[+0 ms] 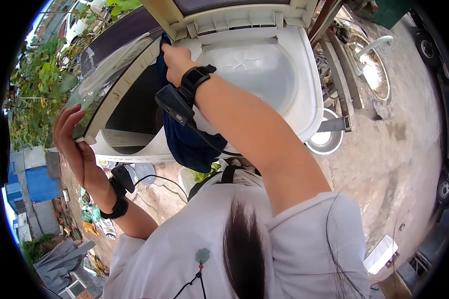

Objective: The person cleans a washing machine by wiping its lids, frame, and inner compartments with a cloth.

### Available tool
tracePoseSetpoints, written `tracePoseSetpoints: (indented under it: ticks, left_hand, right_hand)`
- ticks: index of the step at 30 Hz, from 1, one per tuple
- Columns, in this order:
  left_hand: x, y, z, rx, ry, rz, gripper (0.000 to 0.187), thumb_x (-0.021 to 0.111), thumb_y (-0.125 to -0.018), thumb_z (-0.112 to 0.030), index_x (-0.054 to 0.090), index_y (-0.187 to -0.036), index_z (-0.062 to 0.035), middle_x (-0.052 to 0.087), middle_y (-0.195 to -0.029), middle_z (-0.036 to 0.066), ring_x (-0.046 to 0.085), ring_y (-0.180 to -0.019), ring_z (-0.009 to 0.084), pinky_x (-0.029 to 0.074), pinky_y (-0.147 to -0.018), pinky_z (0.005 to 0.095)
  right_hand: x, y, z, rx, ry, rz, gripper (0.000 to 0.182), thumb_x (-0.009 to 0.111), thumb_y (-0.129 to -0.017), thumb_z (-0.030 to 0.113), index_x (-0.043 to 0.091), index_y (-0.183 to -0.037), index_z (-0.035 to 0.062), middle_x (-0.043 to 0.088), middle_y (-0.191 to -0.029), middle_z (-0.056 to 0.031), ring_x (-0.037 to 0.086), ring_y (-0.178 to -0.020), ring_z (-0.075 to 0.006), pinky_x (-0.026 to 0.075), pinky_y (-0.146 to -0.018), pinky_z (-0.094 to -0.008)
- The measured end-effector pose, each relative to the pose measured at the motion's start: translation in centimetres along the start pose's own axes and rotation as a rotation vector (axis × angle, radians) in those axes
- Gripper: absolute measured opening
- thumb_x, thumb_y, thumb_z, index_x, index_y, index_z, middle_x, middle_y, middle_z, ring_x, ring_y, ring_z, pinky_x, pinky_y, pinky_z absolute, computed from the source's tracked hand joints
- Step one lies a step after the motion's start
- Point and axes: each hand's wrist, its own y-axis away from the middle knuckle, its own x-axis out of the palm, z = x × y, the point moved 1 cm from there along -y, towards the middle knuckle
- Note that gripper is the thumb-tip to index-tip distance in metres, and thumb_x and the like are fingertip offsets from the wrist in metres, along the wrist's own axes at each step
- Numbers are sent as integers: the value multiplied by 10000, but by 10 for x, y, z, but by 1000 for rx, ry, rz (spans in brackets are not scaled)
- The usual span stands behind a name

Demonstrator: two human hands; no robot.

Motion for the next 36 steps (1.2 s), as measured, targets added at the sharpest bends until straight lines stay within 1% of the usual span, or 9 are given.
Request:
tracePoseSetpoints:
  ticks: [8,12,14,16,22,27,32,33,36]
  left_hand:
    - [-2,3,3,12,13,20,431,322,-1022,-319,593,-1191,-30,597,-1252,122,452,-1263,325,268,-1084,448]
    - [-1,-7,4,16,26,2,451,312,-1037,-348,593,-1198,-33,595,-1250,118,454,-1260,321,275,-1083,441]
    - [-1,-10,8,40,11,7,459,311,-1043,-361,592,-1204,-36,593,-1256,116,453,-1263,319,276,-1083,438]
    - [-1,-11,10,55,15,2,463,309,-1048,-367,592,-1210,-39,592,-1262,114,452,-1266,317,277,-1085,437]
    - [-1,-13,12,81,37,-13,457,305,-1044,-345,582,-1225,-31,590,-1269,120,452,-1271,310,281,-1088,443]
    - [1,-9,10,94,54,-20,425,321,-1030,-300,578,-1232,-29,590,-1266,123,454,-1268,306,284,-1087,441]
    - [3,-2,12,86,83,-42,355,371,-1010,-223,581,-1227,-36,594,-1268,107,451,-1273,302,281,-1089,428]
    - [3,0,10,70,85,-44,345,380,-1006,-212,581,-1225,-37,595,-1269,101,449,-1276,300,277,-1090,424]
    - [2,6,6,10,73,-42,334,400,-970,-168,582,-1217,-34,607,-1256,86,429,-1299,294,258,-1088,414]
  right_hand:
    - [-12,-43,7,37,405,-149,500,723,-876,397,611,-1089,-41,676,-990,-186,600,-847,-207,498,-779,-391]
    - [-19,-69,8,90,286,-144,460,676,-904,394,623,-1078,-29,685,-1045,-179,616,-895,-215,488,-853,-364]
    - [-23,-86,12,-108,727,-108,372,643,-950,316,617,-1078,-32,690,-842,-104,666,-772,-220,535,-744,-343]
    - [-24,-69,14,-303,863,-67,382,641,-953,305,608,-1097,-47,684,-823,-82,670,-774,-208,534,-736,-332]
    - [1,92,7,-66,168,187,259,686,-922,287,655,-856,38,628,-771,-47,573,-703,-147,461,-620,-334]
    - [5,133,-21,-239,171,259,311,704,-913,317,648,-794,35,625,-748,-40,571,-635,-136,453,-533,-326]
    - [5,91,3,-99,101,133,291,674,-933,313,636,-864,34,617,-754,-37,575,-645,-146,467,-562,-316]
    - [9,99,1,-193,237,83,272,614,-977,310,611,-901,49,624,-751,-3,556,-615,-89,465,-547,-256]
    - [19,155,-14,-552,564,107,252,599,-953,210,543,-838,-7,558,-704,-79,495,-611,-134,423,-546,-335]
